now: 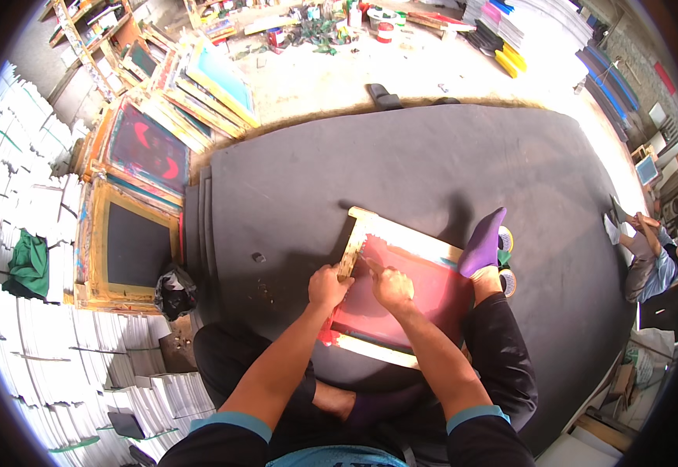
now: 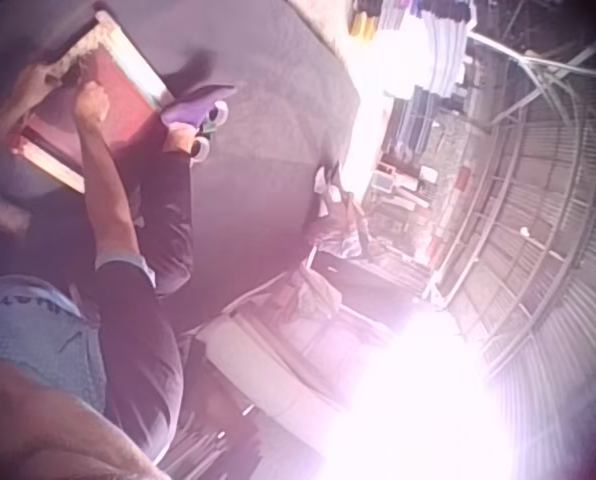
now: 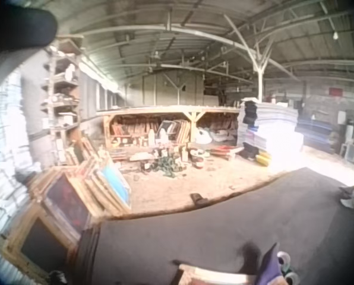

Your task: The person sits on the floor and uses pliers to remove staples from the edges of a wooden screen printing frame. They work along the frame's perimeter, pulling out staples one by one and placing them on the floor.

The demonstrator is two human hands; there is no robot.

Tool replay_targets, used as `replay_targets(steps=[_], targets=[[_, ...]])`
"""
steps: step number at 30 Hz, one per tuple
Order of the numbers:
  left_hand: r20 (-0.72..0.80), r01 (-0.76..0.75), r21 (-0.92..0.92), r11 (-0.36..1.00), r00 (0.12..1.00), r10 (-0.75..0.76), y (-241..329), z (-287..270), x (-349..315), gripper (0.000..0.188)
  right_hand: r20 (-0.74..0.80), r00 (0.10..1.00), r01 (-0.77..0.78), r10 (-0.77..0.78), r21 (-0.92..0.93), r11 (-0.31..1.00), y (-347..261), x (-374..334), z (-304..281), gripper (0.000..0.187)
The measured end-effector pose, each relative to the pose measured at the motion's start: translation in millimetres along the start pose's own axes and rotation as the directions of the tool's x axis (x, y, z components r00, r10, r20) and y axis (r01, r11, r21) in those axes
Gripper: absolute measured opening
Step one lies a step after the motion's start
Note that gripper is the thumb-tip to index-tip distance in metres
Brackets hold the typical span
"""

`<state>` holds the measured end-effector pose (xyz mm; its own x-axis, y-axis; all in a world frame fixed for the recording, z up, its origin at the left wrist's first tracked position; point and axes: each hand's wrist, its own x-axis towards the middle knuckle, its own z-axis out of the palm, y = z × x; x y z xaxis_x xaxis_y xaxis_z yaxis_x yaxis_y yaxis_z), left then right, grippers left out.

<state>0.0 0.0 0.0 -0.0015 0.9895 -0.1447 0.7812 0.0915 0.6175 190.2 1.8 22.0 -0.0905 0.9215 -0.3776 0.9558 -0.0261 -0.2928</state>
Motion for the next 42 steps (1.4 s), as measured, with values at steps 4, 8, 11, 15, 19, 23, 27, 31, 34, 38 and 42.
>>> replay_targets(steps=[4, 8, 11, 15, 19, 23, 27, 31, 34, 38, 42], targets=[[0.014, -0.017, 0.023, 1.000, 1.000, 0.016, -3.1, 6.0, -3.6, 0.041, -0.097, 0.995, -0.011, 0.002, -0.089, 0.996, -6.7, -4.4, 9.1, 0.042], [0.023, 0.001, 0.078, 0.997, 1.000, -0.003, -1.1, 5.3, 1.5, 0.041, -0.015, 0.996, -0.084, 0.089, 0.208, 0.975, -11.1, -3.9, -9.7, 0.038], [0.049, -0.005, 0.072, 0.997, 0.999, 0.001, 4.1, 0.1, 4.5, 0.043, -0.049, 0.998, -0.012, 0.026, 0.262, 0.965, 7.0, -2.1, -1.6, 0.039], [0.036, -0.005, 0.084, 0.996, 0.999, 0.002, -3.5, 8.0, 6.3, 0.047, -0.048, 0.998, 0.041, -0.026, 0.354, 0.934, 18.7, 5.4, 2.5, 0.039], [0.046, -0.021, 0.101, 0.995, 0.999, 0.016, -5.0, 4.8, 6.7, 0.047, -0.063, 0.995, 0.093, -0.076, 0.334, 0.938, 21.6, 9.5, 5.3, 0.039], [0.003, -0.040, 0.096, 0.995, 0.999, 0.039, -8.2, 8.2, 5.8, 0.045, -0.092, 0.993, 0.078, -0.068, 0.109, 0.991, 17.4, 7.2, 4.7, 0.039], [0.041, -0.041, 0.111, 0.993, 0.998, 0.037, 0.5, 4.7, 8.7, 0.044, -0.229, 0.958, 0.260, -0.172, 0.439, 0.860, 49.0, 32.9, 37.0, 0.041], [0.073, -0.011, 0.075, 0.997, 0.997, 0.006, -2.1, -1.1, 7.2, 0.043, 0.076, 0.984, 0.025, -0.159, 0.832, 0.555, 57.7, 45.6, 34.6, 0.038], [0.079, -0.013, 0.057, 0.998, 0.997, 0.008, -8.0, -1.4, 8.8, 0.043, 0.453, 0.883, -0.415, -0.127, 0.877, 0.240, 36.0, 23.9, -8.8, 0.035], [0.098, -0.041, 0.044, 0.998, 0.994, 0.037, -3.2, 1.5, 11.8, 0.043, 0.566, 0.815, -0.544, -0.120, 0.820, 0.176, 50.3, 35.5, -5.8, 0.037], [0.049, -0.024, 0.051, 0.998, 0.999, 0.022, -19.8, 5.0, 9.5, 0.042, -0.056, 0.998, 0.035, -0.019, 0.300, 0.953, 5.8, 7.6, -8.7, 0.038]])
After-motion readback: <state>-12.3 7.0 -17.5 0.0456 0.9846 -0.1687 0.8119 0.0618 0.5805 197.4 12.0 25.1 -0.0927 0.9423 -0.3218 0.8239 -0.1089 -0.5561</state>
